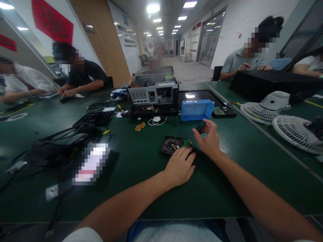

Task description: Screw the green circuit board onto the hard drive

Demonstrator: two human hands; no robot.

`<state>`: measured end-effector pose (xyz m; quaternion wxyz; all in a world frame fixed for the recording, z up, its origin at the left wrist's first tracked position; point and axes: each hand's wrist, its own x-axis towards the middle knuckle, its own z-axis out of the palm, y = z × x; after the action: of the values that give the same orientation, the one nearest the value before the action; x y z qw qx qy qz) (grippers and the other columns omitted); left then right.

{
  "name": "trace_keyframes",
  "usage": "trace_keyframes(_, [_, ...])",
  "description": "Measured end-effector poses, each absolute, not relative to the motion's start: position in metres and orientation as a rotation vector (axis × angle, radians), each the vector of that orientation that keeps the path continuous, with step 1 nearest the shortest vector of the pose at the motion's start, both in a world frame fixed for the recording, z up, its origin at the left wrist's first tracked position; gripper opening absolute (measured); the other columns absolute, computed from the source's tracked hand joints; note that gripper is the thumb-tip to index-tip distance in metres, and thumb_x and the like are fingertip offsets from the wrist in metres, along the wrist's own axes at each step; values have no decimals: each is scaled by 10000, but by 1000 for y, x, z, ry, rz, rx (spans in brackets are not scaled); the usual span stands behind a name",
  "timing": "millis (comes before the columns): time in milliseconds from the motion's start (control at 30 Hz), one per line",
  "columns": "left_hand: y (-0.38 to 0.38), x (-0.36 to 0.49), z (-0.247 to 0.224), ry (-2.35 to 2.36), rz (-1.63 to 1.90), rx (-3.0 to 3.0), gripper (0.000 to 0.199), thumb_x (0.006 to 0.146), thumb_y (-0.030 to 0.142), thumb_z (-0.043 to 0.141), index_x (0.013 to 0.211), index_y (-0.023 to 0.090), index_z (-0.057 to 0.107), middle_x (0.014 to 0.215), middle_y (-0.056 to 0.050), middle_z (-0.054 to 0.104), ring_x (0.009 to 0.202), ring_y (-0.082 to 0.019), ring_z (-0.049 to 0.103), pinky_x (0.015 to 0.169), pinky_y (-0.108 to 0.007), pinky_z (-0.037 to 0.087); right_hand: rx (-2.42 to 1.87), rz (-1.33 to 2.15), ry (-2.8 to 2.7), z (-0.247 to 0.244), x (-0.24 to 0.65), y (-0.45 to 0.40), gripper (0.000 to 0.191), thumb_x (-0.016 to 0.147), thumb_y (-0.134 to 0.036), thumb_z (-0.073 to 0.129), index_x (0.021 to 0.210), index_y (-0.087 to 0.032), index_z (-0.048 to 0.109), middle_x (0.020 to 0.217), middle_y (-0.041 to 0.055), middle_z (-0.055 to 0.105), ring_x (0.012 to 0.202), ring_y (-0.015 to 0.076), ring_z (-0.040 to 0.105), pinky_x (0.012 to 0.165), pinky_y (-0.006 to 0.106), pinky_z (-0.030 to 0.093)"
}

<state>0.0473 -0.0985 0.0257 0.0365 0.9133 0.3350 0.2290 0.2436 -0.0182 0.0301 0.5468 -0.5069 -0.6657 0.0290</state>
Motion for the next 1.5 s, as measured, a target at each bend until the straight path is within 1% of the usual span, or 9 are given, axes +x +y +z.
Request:
trace_keyframes(200, [-98, 46, 27, 1022, 695, 2804, 475, 952, 311, 581, 1390, 136, 523, 1465, -177, 518, 1387, -326, 465, 1151, -504, 412, -1214, 25, -1605, 31, 244, -20, 603, 882, -477, 708, 1380, -277, 431, 980, 55, 670, 790, 245, 688, 802, 464, 595])
trace_keyframes(433, [-97, 47, 24, 1009, 720, 2813, 391, 947, 298, 589, 1307, 144, 579, 1453, -170, 525, 1381, -326, 473, 1146, -507, 419, -1013, 140, -1657, 37, 241, -23, 446, 960, -309, 577, 1368, -273, 400, 1327, 132, 611, 983, 232, 725, 892, 452, 598])
trace_keyframes(500, [-98, 47, 24, 1015, 724, 2815, 388, 950, 298, 586, 1306, 144, 583, 1457, -167, 521, 1383, -326, 470, 1148, -504, 416, -1032, 159, -1650, 36, 242, -23, 475, 957, -314, 583, 1385, -274, 381, 1304, 128, 637, 944, 226, 733, 871, 448, 602])
trace_keyframes(700, [-97, 47, 22, 1010, 734, 2817, 377, 947, 304, 596, 1285, 135, 596, 1441, -179, 535, 1377, -324, 474, 1141, -500, 424, -1176, 53, -1582, 30, 242, -21, 566, 882, -427, 715, 1351, -270, 441, 1048, 69, 698, 774, 220, 707, 784, 450, 607])
trace_keyframes(800, [-96, 46, 22, 1013, 736, 2814, 380, 944, 302, 601, 1289, 143, 594, 1438, -176, 539, 1373, -325, 479, 1135, -510, 428, -1149, 24, -1593, 31, 243, -21, 553, 870, -417, 735, 1331, -273, 466, 1075, 75, 682, 786, 219, 701, 755, 434, 614])
trace_keyframes(900, [-97, 47, 22, 1014, 733, 2818, 379, 945, 299, 597, 1291, 146, 596, 1441, -172, 535, 1370, -327, 482, 1133, -511, 429, -1107, 19, -1619, 32, 244, -21, 490, 908, -362, 681, 1341, -266, 471, 1133, 101, 672, 869, 235, 709, 793, 445, 621])
trace_keyframes(1100, [-97, 47, 22, 1016, 729, 2824, 364, 946, 297, 596, 1270, 131, 615, 1446, -168, 528, 1373, -322, 473, 1152, -483, 411, -1016, 133, -1576, 32, 243, -19, 477, 919, -324, 660, 1337, -264, 437, 1361, 142, 616, 1029, 248, 731, 860, 460, 634])
trace_keyframes(1400, [-97, 46, 23, 1007, 754, 2800, 324, 948, 278, 592, 1247, 157, 625, 1431, -155, 551, 1365, -322, 487, 1129, -509, 434, -1038, 156, -1485, 26, 242, -17, 501, 873, -373, 750, 1258, -261, 450, 1283, 126, 668, 963, 229, 739, 839, 442, 642])
trace_keyframes(1500, [-96, 46, 22, 1001, 754, 2798, 318, 948, 277, 593, 1241, 159, 629, 1430, -156, 550, 1364, -323, 488, 1124, -515, 438, -1048, 83, -1498, 25, 242, -15, 489, 871, -386, 753, 1247, -260, 466, 1241, 110, 678, 899, 207, 733, 787, 410, 646])
